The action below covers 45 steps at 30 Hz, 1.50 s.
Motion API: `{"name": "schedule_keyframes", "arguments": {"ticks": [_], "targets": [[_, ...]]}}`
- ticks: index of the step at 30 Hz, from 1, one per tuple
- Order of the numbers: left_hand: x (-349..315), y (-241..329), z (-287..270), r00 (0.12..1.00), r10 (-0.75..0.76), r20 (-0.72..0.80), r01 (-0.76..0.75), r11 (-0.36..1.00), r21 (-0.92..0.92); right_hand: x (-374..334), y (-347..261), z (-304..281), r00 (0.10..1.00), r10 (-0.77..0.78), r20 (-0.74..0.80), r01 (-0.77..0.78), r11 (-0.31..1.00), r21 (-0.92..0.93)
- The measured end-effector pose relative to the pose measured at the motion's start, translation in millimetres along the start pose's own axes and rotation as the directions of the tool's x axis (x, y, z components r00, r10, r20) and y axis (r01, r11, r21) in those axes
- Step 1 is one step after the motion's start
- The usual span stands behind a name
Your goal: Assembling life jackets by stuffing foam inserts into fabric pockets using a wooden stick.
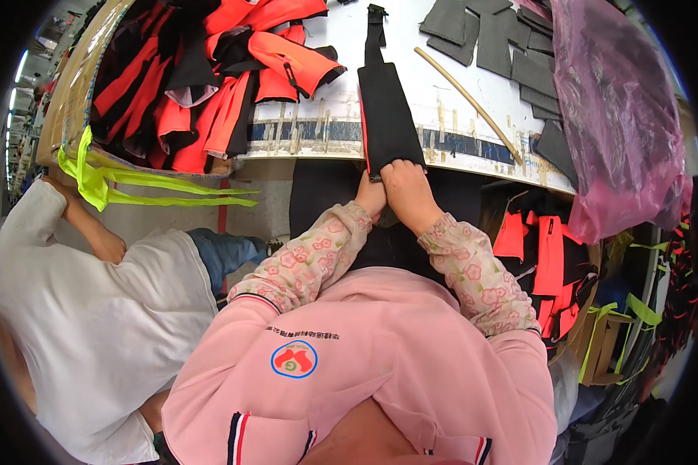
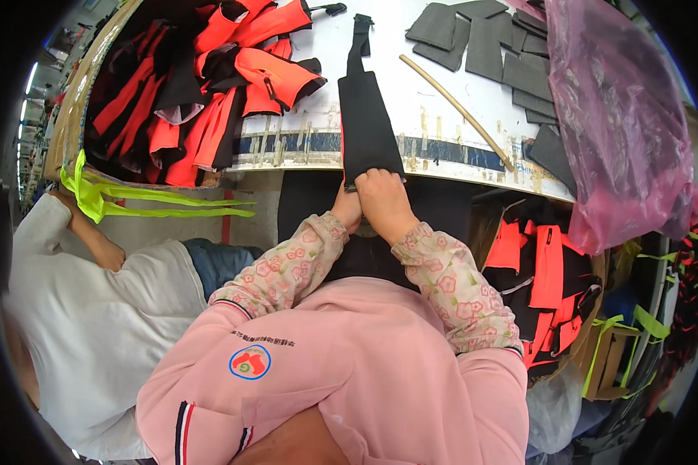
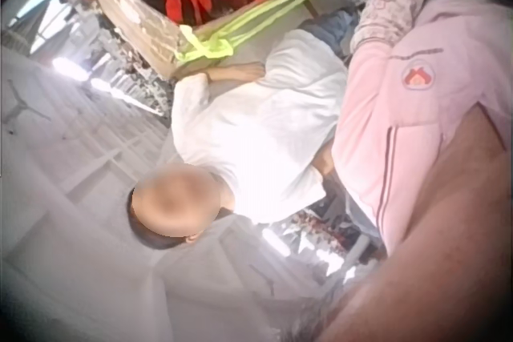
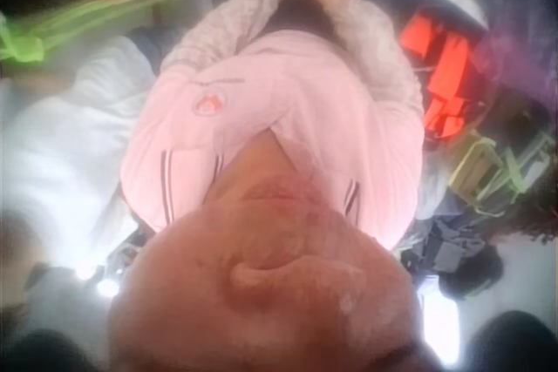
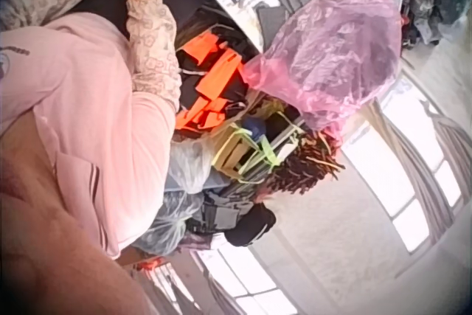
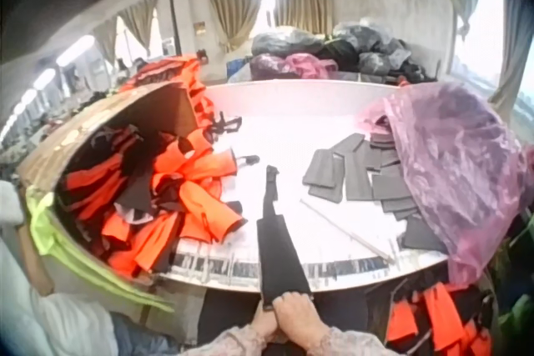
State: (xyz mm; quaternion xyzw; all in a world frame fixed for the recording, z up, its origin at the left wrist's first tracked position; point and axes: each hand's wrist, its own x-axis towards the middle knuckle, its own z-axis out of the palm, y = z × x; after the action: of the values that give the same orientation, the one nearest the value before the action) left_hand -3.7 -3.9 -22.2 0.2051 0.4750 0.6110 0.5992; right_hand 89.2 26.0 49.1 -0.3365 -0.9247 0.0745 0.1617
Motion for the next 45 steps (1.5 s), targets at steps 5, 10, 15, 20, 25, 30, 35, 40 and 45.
{"name": "schedule_keyframes", "arguments": {"ticks": [5,10,15,20,25,30,35,40,45], "targets": [[2,-11,-10,0.999,-0.016,-0.031,0.018,0.999,0.044,8,3,6,0.997,0.012,0.079,-0.010,1.000,-0.027],[5,-15,-17,0.995,0.087,0.046,-0.096,0.966,0.241,17,15,19,0.993,0.043,0.110,-0.048,0.998,0.036],[-4,1,-3,1.000,0.010,-0.006,-0.009,0.984,0.177,27,16,19,0.991,0.054,0.122,-0.068,0.991,0.117],[-5,0,-3,0.998,0.061,0.023,-0.064,0.975,0.213,35,13,13,0.982,0.044,0.186,-0.071,0.987,0.142],[14,-45,-17,0.978,0.198,0.068,-0.192,0.977,-0.088,43,1,20,0.979,0.095,0.182,-0.125,0.979,0.159],[6,-14,-6,0.998,-0.026,0.051,0.019,0.991,0.131,51,14,30,0.976,0.116,0.183,-0.142,0.980,0.140],[7,-7,-8,1.000,-0.007,0.027,0.004,0.994,0.112,55,10,27,0.980,0.106,0.171,-0.127,0.985,0.117],[-6,6,-12,0.999,-0.032,0.030,0.035,0.992,-0.122,38,-8,2,0.925,0.132,0.356,-0.188,0.974,0.128],[-7,5,-19,0.981,-0.082,0.178,0.091,0.995,-0.046,19,-6,-5,0.937,0.129,0.325,-0.222,0.938,0.267]]}}
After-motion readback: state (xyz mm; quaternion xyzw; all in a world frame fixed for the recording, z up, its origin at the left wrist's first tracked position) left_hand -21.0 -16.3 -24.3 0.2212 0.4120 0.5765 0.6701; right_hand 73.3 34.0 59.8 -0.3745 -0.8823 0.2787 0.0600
